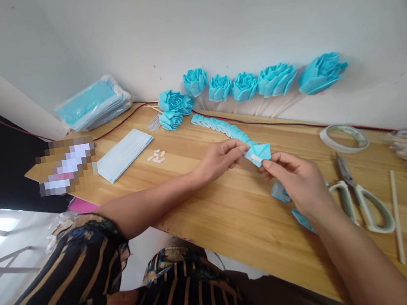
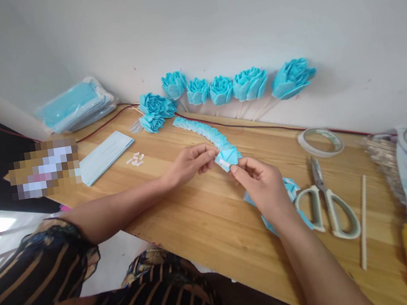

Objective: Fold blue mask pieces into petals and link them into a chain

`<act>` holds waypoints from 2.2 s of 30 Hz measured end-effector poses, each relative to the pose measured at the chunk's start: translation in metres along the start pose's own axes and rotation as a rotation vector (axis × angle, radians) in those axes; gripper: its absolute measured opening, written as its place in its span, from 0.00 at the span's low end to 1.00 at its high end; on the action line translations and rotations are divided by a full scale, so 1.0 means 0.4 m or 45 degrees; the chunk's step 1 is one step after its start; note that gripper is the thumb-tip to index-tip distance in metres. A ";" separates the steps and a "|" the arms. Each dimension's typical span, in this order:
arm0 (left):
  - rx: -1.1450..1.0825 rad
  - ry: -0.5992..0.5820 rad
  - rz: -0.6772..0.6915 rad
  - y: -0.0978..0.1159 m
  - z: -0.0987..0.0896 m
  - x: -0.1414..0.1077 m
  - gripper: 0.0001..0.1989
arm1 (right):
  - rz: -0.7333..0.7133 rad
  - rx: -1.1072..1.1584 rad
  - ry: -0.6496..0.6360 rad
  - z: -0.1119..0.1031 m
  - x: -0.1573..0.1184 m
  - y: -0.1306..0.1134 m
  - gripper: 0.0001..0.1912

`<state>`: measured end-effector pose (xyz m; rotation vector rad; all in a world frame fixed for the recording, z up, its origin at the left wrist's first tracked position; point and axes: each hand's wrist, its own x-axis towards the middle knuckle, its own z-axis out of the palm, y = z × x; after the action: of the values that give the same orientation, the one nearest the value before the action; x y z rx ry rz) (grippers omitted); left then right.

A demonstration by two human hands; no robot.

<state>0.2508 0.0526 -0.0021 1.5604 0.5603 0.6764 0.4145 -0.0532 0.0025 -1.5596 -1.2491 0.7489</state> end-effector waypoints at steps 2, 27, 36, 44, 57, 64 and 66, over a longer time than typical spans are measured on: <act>0.069 0.140 0.100 0.007 0.002 -0.005 0.12 | 0.021 -0.002 0.047 0.001 0.000 0.001 0.10; 0.721 0.084 0.369 -0.008 0.016 -0.028 0.11 | -0.129 -0.308 0.104 0.013 -0.016 -0.004 0.09; 0.742 0.091 0.378 -0.005 0.017 -0.028 0.09 | -0.156 -0.346 0.110 0.017 -0.017 -0.006 0.09; 0.763 0.128 0.365 -0.002 0.026 -0.035 0.07 | -0.197 -0.403 0.111 0.015 -0.020 -0.009 0.09; 0.832 0.113 0.407 -0.008 0.024 -0.034 0.08 | -0.207 -0.405 0.112 0.017 -0.016 -0.007 0.09; 0.865 0.111 0.371 -0.004 0.027 -0.036 0.07 | -0.195 -0.409 0.102 0.019 -0.016 -0.005 0.10; 0.868 0.110 0.371 -0.004 0.027 -0.037 0.07 | -0.192 -0.416 0.100 0.019 -0.017 -0.003 0.10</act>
<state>0.2481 0.0346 -0.0055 2.2890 0.6760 0.8242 0.4055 -0.0573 0.0002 -1.7125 -1.4651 0.3968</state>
